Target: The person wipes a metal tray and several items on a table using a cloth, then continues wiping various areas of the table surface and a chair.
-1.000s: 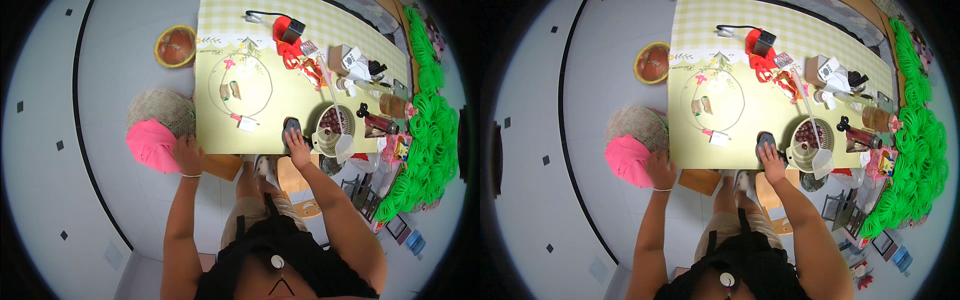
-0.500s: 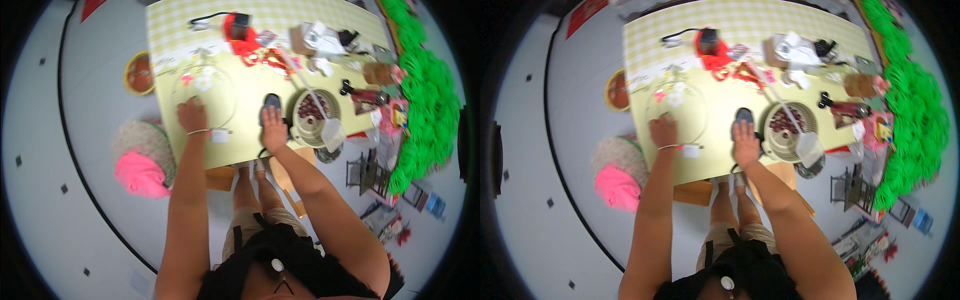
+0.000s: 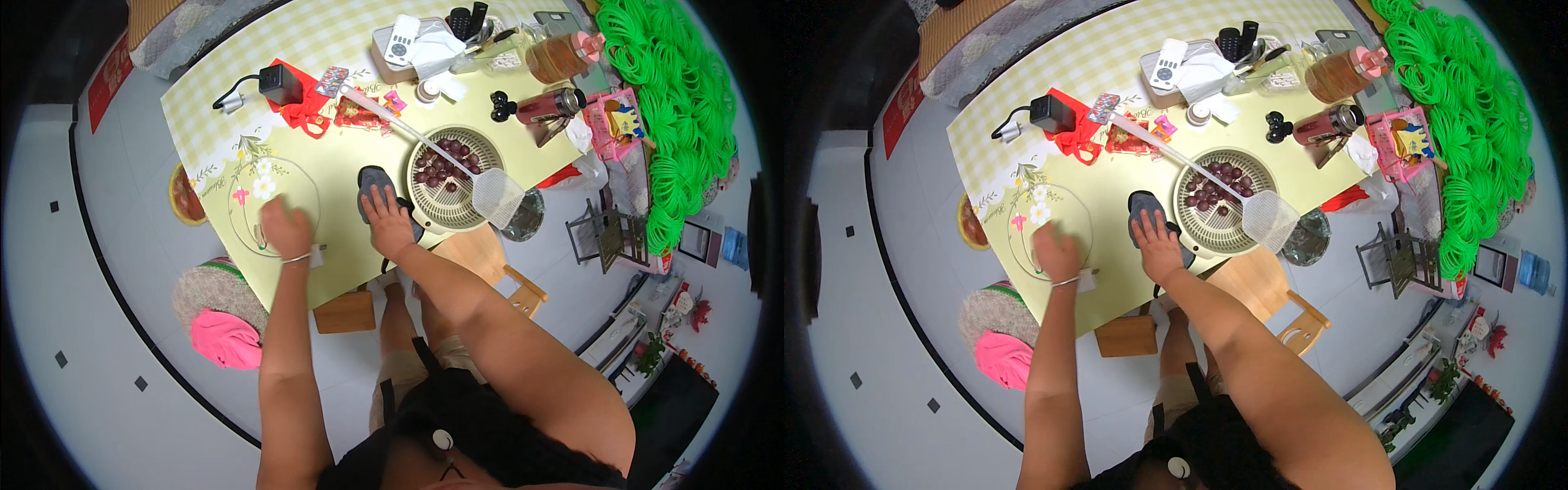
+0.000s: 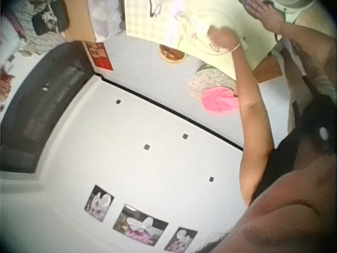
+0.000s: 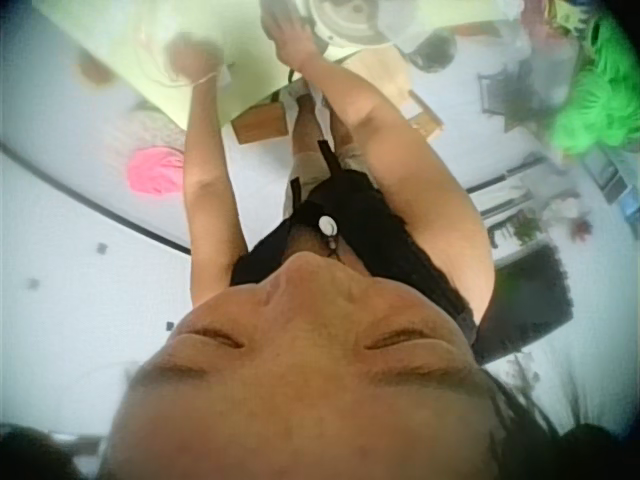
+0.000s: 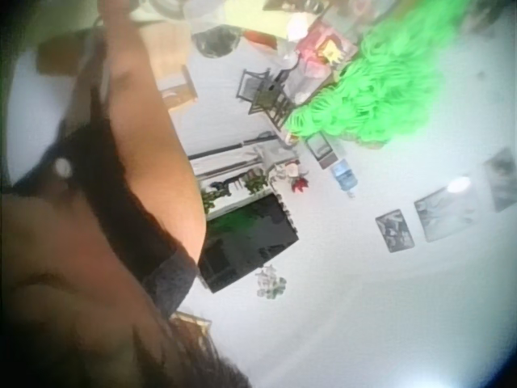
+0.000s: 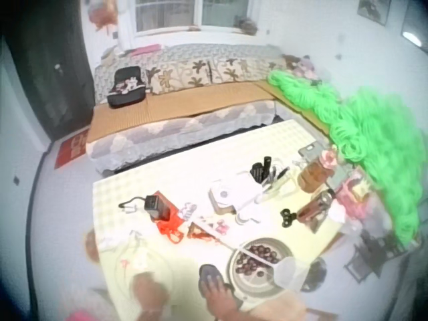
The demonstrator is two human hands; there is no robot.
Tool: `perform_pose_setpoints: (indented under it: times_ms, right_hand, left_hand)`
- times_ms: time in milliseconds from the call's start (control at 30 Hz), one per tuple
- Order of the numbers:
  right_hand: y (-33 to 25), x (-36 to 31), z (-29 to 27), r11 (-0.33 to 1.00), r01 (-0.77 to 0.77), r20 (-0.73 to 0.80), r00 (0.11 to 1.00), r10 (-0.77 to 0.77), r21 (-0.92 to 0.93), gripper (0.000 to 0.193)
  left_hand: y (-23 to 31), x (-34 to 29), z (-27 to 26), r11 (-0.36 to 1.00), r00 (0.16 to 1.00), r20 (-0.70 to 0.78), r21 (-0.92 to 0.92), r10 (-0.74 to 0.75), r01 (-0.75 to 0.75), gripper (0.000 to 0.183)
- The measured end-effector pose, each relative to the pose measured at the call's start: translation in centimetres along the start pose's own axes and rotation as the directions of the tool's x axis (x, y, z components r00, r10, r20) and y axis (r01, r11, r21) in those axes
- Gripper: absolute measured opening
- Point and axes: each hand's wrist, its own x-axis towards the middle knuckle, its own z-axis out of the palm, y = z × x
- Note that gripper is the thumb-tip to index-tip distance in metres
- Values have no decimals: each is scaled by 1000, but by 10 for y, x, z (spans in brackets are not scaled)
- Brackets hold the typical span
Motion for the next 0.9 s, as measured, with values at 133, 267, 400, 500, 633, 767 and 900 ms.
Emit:
perform_pose_setpoints:
  times_ms: [133,267,400,500,633,767,900]
  right_hand:
    - [4,0,13,996,22,-80,997,-15,84,64]
    - [20,-15,42,993,84,-45,996,-81,83,58]
    - [14,-41,35,983,138,113,982,-152,121,58]
    - [17,-48,27,971,110,133,981,-140,212,62]
    - [18,-46,15,983,127,199,968,-152,133,68]
    - [19,-49,15,978,170,29,984,-175,124,70]
    - [33,-53,48,951,190,-111,980,-167,244,70]
  left_hand:
    - [128,17,22,880,966,240,-475,100,27,61]
    - [219,31,53,890,852,269,-223,449,-398,75]
    - [220,52,100,865,823,335,39,460,-499,59]
    - [226,65,111,870,754,531,61,386,-489,24]
    - [217,60,119,930,750,606,43,266,-365,8]
    - [183,47,112,975,798,584,50,148,-218,11]
    - [152,39,83,999,863,505,33,9,-30,19]
